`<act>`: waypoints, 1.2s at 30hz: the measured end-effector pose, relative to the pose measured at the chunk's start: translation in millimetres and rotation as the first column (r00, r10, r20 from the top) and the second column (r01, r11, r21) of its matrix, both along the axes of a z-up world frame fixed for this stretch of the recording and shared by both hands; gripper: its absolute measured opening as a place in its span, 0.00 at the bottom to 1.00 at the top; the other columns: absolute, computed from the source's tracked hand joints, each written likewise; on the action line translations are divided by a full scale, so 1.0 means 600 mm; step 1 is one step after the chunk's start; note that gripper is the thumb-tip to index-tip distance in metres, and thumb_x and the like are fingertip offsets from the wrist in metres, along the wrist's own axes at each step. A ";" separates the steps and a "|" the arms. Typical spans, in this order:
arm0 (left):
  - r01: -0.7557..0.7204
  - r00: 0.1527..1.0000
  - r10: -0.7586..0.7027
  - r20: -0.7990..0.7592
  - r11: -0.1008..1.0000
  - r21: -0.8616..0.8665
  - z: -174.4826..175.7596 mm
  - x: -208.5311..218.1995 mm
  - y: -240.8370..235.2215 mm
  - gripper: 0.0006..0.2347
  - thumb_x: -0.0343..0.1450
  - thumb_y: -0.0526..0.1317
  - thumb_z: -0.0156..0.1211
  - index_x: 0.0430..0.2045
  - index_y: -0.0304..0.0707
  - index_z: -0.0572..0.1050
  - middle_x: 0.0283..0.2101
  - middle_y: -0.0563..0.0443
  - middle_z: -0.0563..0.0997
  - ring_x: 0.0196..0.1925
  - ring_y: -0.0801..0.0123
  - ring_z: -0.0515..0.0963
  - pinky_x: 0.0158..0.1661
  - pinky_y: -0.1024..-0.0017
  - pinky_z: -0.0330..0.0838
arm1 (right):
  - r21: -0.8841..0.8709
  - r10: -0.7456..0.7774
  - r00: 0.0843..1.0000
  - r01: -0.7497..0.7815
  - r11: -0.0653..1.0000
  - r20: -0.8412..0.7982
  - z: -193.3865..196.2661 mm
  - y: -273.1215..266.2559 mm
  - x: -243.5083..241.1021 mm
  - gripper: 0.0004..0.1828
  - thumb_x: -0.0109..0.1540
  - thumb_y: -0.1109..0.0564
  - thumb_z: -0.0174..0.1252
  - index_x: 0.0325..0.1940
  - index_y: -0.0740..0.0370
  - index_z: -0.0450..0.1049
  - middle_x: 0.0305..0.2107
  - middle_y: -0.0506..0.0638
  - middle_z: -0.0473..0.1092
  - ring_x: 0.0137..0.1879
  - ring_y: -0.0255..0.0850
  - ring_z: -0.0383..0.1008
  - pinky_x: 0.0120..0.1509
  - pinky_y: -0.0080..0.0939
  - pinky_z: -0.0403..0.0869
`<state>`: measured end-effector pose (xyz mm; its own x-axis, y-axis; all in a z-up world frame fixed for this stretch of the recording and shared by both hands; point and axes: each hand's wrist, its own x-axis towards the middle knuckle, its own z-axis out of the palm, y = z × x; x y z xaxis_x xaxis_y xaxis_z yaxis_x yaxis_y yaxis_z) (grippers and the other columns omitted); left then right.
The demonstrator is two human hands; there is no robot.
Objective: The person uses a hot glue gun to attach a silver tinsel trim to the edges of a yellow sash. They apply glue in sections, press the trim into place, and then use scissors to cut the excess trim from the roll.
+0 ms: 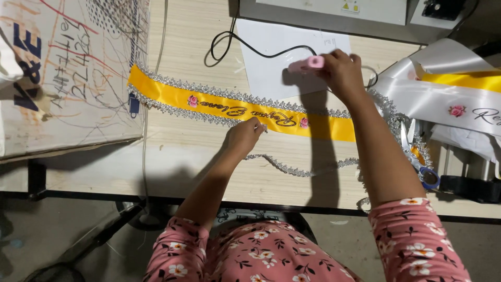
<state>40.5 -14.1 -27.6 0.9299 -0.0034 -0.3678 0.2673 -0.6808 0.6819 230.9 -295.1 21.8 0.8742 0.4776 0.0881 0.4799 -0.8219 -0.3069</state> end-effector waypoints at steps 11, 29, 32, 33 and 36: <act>0.000 0.998 -0.002 0.056 1.000 0.027 -0.021 -0.003 -0.001 0.12 0.71 0.49 0.62 0.29 0.39 0.77 0.26 0.45 0.82 0.31 0.51 0.82 0.34 0.55 0.73 | 0.406 -0.221 0.869 0.414 0.815 -0.442 0.058 -0.026 0.001 0.18 0.66 0.54 0.61 0.60 0.57 0.71 0.43 0.50 0.77 0.41 0.38 0.74 0.42 0.45 0.72; -0.014 0.994 0.008 0.107 0.998 0.058 -0.019 -0.008 -0.007 0.12 0.72 0.48 0.61 0.30 0.38 0.77 0.27 0.44 0.82 0.31 0.50 0.82 0.34 0.54 0.74 | 0.562 0.048 0.585 0.750 0.349 -0.810 -0.103 -0.136 -0.037 0.28 0.65 0.50 0.61 0.65 0.67 0.65 0.56 0.62 0.69 0.57 0.49 0.76 0.55 0.49 0.81; -0.021 0.991 0.015 0.130 0.999 0.047 -0.027 -0.012 -0.006 0.12 0.72 0.48 0.62 0.30 0.38 0.77 0.28 0.44 0.83 0.31 0.49 0.82 0.34 0.54 0.74 | 0.604 0.007 0.640 0.722 0.338 -0.768 -0.141 -0.163 -0.017 0.26 0.69 0.52 0.60 0.67 0.68 0.64 0.58 0.62 0.69 0.60 0.49 0.75 0.59 0.49 0.79; -0.019 0.987 0.013 0.163 0.999 0.031 -0.026 -0.010 -0.006 0.12 0.72 0.48 0.62 0.30 0.38 0.78 0.28 0.44 0.83 0.31 0.49 0.82 0.34 0.54 0.74 | 0.631 0.000 0.665 0.708 0.318 -0.747 -0.147 -0.173 -0.009 0.25 0.71 0.54 0.59 0.68 0.69 0.64 0.58 0.61 0.68 0.60 0.49 0.75 0.61 0.48 0.78; -0.010 0.997 0.007 0.075 0.999 0.044 -0.013 -0.005 -0.004 0.12 0.71 0.49 0.62 0.30 0.38 0.77 0.28 0.44 0.82 0.31 0.49 0.82 0.34 0.55 0.74 | 0.673 0.056 0.685 0.693 0.257 -0.727 -0.061 -0.155 -0.015 0.26 0.68 0.55 0.58 0.69 0.66 0.63 0.55 0.58 0.71 0.56 0.45 0.74 0.52 0.47 0.79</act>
<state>37.6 -16.7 -35.6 0.9547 0.0196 -0.2968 0.2226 -0.7089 0.6693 221.9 -387.9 -15.1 0.9495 0.0866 -0.3016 -0.3101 0.1113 -0.9442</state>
